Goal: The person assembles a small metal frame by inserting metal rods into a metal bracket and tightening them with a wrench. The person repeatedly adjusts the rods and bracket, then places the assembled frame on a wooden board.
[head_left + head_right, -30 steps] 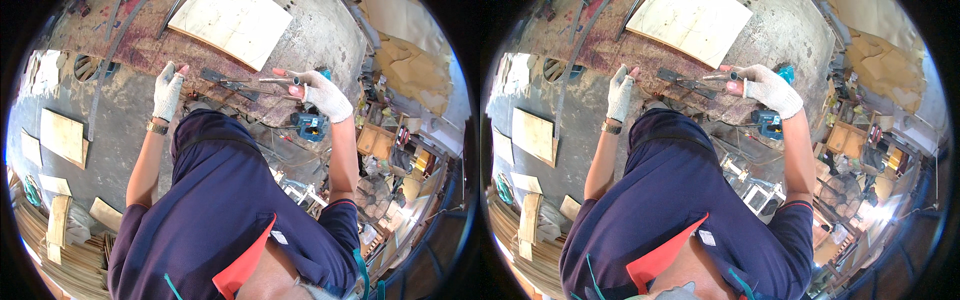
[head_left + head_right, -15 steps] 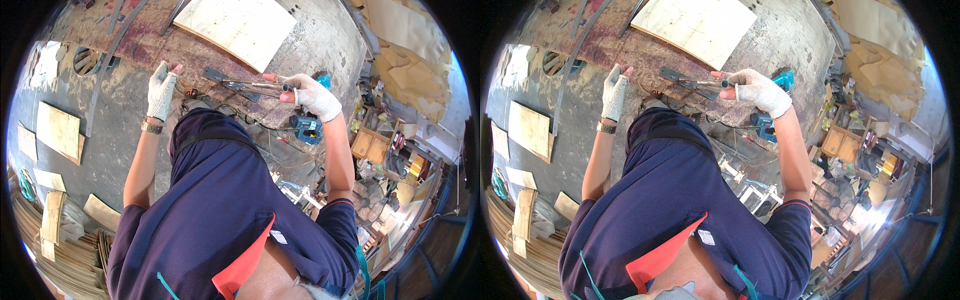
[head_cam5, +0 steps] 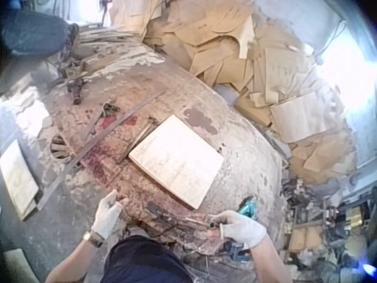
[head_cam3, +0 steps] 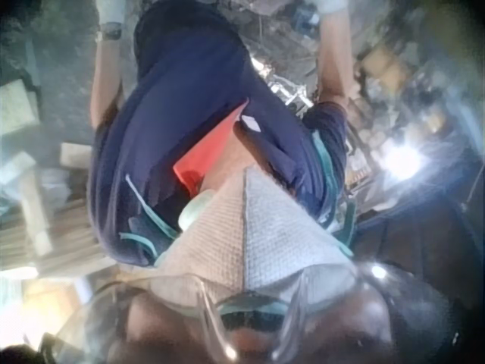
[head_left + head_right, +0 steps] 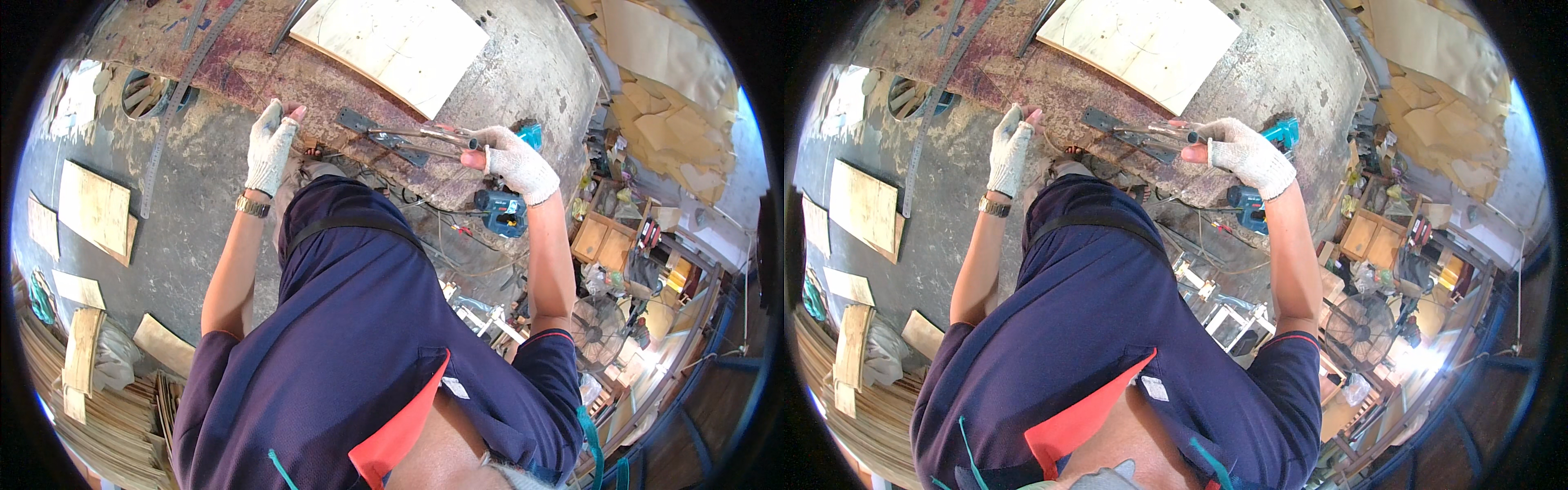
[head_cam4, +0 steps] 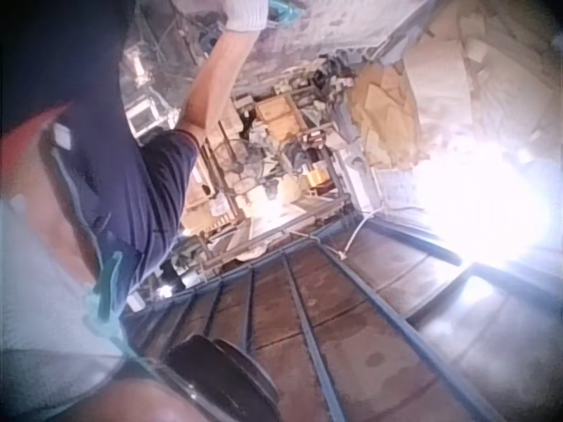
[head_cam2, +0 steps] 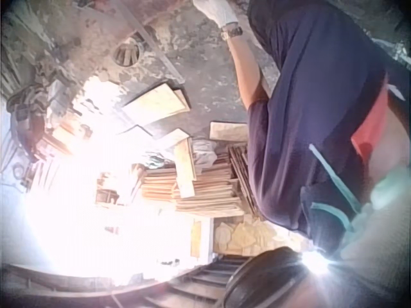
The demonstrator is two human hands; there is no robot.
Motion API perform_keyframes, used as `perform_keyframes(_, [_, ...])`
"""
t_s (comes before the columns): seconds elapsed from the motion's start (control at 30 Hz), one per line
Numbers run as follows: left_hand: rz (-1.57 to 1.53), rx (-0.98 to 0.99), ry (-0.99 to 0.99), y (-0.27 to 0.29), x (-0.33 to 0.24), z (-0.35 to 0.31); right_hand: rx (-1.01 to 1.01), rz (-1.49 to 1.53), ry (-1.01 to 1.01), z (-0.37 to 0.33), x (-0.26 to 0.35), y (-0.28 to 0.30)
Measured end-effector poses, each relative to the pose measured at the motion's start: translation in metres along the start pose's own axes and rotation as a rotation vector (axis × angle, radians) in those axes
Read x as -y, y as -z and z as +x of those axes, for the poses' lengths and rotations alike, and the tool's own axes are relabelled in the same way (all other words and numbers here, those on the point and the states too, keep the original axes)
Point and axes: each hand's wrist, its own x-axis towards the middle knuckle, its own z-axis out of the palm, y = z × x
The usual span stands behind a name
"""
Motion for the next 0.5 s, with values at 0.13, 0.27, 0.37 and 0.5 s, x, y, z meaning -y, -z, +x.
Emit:
perform_keyframes(0.13, [0.028, 0.051, -0.051, -0.003, -0.006, 0.002, -0.054, 0.006, 0.024, 0.003, -0.017, 0.001])
perform_keyframes(0.27, [0.142, 0.17, -0.149, -0.026, -0.011, -0.003, 0.15, -0.069, -0.058, 0.003, 0.012, 0.004])
perform_keyframes(0.37, [0.553, 0.326, -0.277, -0.049, -0.046, -0.014, 0.069, -0.42, 0.087, -0.004, 0.034, -0.001])
perform_keyframes(0.5, [0.638, 0.386, -0.518, -0.089, -0.038, -0.014, -0.149, -0.855, 0.348, -0.005, 0.033, -0.011])
